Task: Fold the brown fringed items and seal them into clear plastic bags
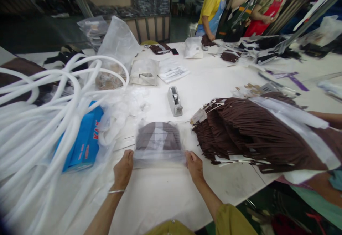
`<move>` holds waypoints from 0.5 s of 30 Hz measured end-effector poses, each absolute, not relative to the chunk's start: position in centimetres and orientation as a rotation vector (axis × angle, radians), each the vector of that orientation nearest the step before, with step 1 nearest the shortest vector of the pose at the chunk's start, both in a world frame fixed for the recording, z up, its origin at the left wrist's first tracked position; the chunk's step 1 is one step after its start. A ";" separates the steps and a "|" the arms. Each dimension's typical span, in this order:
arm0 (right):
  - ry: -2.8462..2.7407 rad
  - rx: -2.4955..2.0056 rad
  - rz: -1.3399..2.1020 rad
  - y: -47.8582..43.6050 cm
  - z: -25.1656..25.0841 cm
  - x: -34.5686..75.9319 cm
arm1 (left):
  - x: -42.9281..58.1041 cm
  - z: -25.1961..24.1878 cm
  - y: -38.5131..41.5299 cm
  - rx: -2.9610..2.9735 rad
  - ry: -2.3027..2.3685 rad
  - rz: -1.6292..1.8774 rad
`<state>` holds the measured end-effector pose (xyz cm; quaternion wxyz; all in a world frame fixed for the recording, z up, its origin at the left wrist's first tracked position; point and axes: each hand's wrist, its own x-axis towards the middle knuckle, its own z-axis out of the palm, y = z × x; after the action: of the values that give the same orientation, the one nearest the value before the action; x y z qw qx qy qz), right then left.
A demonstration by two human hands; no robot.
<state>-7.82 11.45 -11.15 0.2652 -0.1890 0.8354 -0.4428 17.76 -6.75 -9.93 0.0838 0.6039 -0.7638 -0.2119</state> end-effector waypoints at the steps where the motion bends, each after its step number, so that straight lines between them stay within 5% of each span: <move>1: 2.289 -0.527 -1.161 11.2 -11.3 -7.8 | 17.6 -10.1 -7.2 1.824 -2.325 -0.623; 15: 2.413 -0.718 -0.953 9.6 -12.5 -8.2 | 18.1 -8.8 -7.4 1.627 -2.405 -0.301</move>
<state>-8.18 9.62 -12.47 0.2231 -0.2600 0.8738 -0.3451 18.06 -7.38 -8.81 0.1110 0.5538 -0.8188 -0.1025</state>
